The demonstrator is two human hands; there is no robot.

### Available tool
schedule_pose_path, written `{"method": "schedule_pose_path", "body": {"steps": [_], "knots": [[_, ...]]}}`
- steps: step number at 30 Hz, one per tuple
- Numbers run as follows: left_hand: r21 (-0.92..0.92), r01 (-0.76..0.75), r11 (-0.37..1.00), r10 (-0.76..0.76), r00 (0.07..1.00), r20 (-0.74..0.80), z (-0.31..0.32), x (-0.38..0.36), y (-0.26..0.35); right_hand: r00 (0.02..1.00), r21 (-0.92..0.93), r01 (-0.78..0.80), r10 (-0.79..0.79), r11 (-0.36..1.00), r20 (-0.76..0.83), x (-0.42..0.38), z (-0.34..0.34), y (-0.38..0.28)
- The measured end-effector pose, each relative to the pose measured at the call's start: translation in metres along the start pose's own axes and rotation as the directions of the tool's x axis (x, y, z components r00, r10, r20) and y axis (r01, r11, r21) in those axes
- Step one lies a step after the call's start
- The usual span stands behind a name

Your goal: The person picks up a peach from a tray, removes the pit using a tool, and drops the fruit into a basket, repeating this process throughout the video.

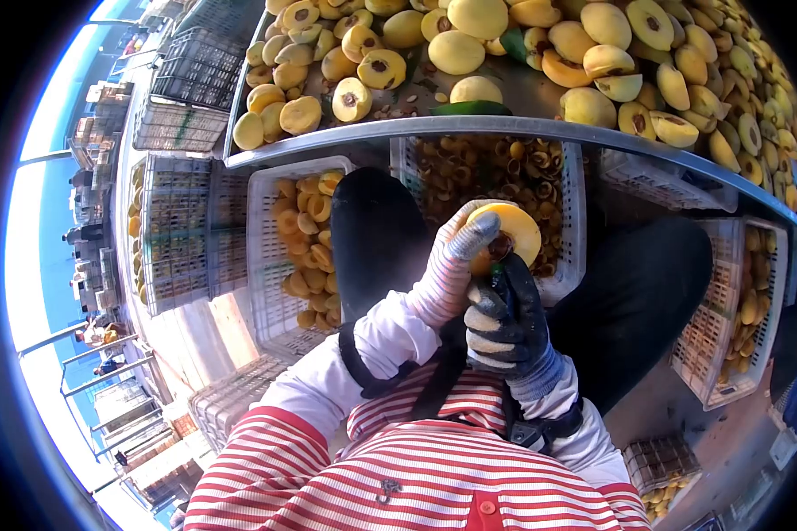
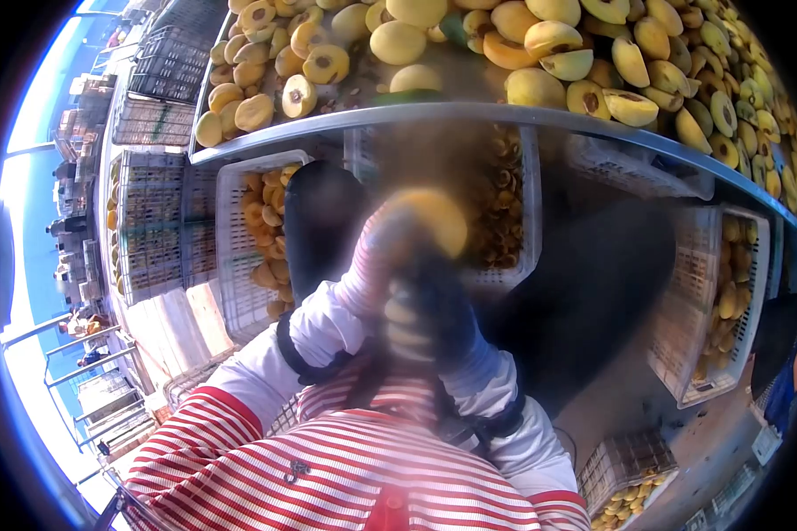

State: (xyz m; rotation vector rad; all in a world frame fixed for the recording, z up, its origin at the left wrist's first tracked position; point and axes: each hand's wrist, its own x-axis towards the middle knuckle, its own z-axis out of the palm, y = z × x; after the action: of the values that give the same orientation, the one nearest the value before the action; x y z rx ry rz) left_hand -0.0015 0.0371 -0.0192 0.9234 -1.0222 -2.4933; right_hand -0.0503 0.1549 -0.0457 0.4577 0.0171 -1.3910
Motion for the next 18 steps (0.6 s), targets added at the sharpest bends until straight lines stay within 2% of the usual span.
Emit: {"method": "schedule_pose_path", "body": {"steps": [2, 3, 5, 6, 7, 8, 9, 10, 11, 12, 13, 14, 15, 16, 17, 18], "knots": [[-0.005, -0.002, 1.0, 0.002, 1.0, -0.011, -0.002, -0.003, -0.001, 0.963, -0.341, 0.021, -0.111, 0.94, -0.246, -0.002, 0.008, 0.003], [-0.007, -0.006, 1.0, 0.006, 1.0, -0.014, -0.003, -0.004, 0.0, 0.963, -0.347, 0.015, -0.107, 0.938, -0.247, -0.002, 0.014, 0.003], [-0.002, -0.012, 1.0, 0.012, 1.0, -0.028, -0.007, -0.005, 0.002, 0.943, -0.517, -0.112, -0.073, 0.849, -0.325, 0.001, 0.025, 0.002], [0.009, -0.007, 1.0, 0.008, 0.999, -0.037, -0.009, -0.005, 0.004, 0.944, -0.521, -0.116, -0.069, 0.845, -0.321, 0.005, 0.017, 0.006], [0.009, -0.015, 1.0, 0.015, 0.999, -0.04, -0.009, -0.004, 0.006, 0.996, -0.24, -0.017, -0.004, 0.971, -0.086, 0.01, -0.001, 0.013], [-0.133, -0.006, 0.991, -0.008, 0.995, -0.098, -0.007, -0.003, 0.008, 0.987, 0.083, 0.005, -0.018, 0.997, 0.159, 0.013, -0.004, 0.017], [-0.272, -0.003, 0.962, -0.04, 0.987, -0.153, -0.007, -0.003, 0.009, 0.954, 0.015, 0.038, -0.041, 0.999, 0.297, 0.015, -0.005, 0.012], [-0.041, -0.18, 0.983, 0.173, 0.975, -0.139, -0.022, 0.0, -0.003, 0.901, -0.052, 0.075, -0.046, 0.996, 0.432, 0.016, -0.003, 0.003], [-0.163, -0.213, 0.963, 0.172, 0.958, -0.231, -0.044, 0.006, -0.012, 0.888, -0.043, 0.066, -0.039, 0.997, 0.457, 0.017, -0.006, -0.005], [-0.278, -0.24, 0.93, 0.148, 0.938, -0.312, -0.053, 0.008, -0.006, 0.95, -0.114, 0.109, -0.07, 0.987, 0.304, 0.012, -0.007, -0.006], [0.059, -0.369, 0.928, 0.366, 0.869, -0.333, -0.065, 0.0, 0.001, 0.984, -0.198, 0.093, -0.06, 0.976, 0.167, 0.009, -0.018, -0.007], [0.183, -0.387, 0.904, 0.425, 0.859, -0.284, -0.063, -0.015, 0.023, 0.998, -0.282, 0.06, -0.055, 0.957, 0.025, 0.008, -0.027, -0.007], [0.358, -0.442, 0.822, 0.549, 0.781, -0.297, -0.066, -0.028, 0.041, 0.998, -0.285, 0.062, -0.055, 0.956, 0.031, 0.007, -0.025, -0.005], [0.441, -0.462, 0.77, 0.617, 0.714, -0.329, -0.081, -0.037, 0.057, 0.998, -0.277, 0.052, -0.043, 0.959, 0.039, 0.008, -0.02, -0.005], [0.58, -0.545, 0.605, 0.748, 0.638, -0.181, -0.103, -0.041, 0.074, 0.998, -0.27, 0.05, -0.038, 0.962, 0.051, 0.009, -0.016, -0.005], [0.708, -0.42, 0.568, 0.727, 0.659, -0.192, -0.125, -0.05, 0.088, 0.997, -0.278, 0.065, -0.05, 0.958, 0.063, 0.007, -0.012, -0.003]]}}
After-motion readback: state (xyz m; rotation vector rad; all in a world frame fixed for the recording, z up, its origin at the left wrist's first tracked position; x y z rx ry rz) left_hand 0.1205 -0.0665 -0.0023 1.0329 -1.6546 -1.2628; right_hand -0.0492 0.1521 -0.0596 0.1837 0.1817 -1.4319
